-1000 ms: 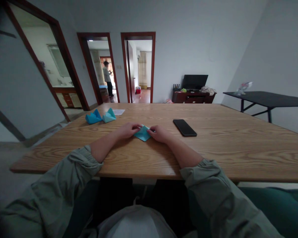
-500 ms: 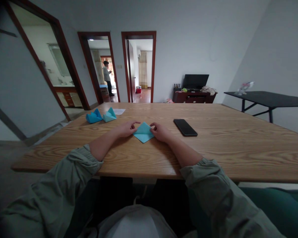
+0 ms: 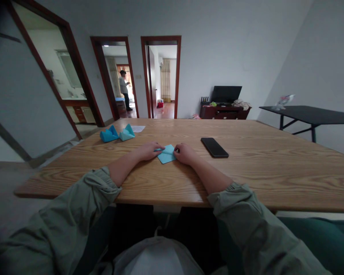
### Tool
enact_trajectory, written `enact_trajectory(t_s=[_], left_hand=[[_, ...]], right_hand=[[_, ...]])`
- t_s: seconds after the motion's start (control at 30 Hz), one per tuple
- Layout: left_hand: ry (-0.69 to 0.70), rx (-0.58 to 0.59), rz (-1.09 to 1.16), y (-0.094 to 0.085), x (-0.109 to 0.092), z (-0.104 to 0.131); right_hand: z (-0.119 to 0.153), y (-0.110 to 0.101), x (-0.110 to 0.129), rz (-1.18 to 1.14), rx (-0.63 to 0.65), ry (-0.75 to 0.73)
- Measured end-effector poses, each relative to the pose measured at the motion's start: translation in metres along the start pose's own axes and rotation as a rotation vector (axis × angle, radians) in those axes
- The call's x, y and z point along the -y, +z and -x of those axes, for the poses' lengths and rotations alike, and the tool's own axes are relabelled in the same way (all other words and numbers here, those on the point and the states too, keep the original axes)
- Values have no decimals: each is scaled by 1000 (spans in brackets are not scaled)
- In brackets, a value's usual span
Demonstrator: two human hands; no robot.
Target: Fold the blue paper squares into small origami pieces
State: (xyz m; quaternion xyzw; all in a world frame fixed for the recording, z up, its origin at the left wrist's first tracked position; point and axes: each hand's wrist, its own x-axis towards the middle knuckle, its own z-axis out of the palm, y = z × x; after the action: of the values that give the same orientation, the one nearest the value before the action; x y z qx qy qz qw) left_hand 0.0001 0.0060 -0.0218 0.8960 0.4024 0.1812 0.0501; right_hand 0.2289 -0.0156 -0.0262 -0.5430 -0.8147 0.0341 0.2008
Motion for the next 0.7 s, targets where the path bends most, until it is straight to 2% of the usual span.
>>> enact_trajectory(t_s=[0.2,0.3,0.47,0.57,0.7], left_hand=[[34,-10,30,3,0,-2],[36,-11,38,4,1,-4],[21,58,46,1,-2,-3],[13,62,76,0,-5,-2],[67,47,118,0,-7,-1]], right_hand=[[2,-2,6,11,-27,-14],[2,-3,8,50,2,-42],[3,-3,8,93,24,-80],[3,-3,7,90,16,-80],[5,-4,7,97,18,-139]])
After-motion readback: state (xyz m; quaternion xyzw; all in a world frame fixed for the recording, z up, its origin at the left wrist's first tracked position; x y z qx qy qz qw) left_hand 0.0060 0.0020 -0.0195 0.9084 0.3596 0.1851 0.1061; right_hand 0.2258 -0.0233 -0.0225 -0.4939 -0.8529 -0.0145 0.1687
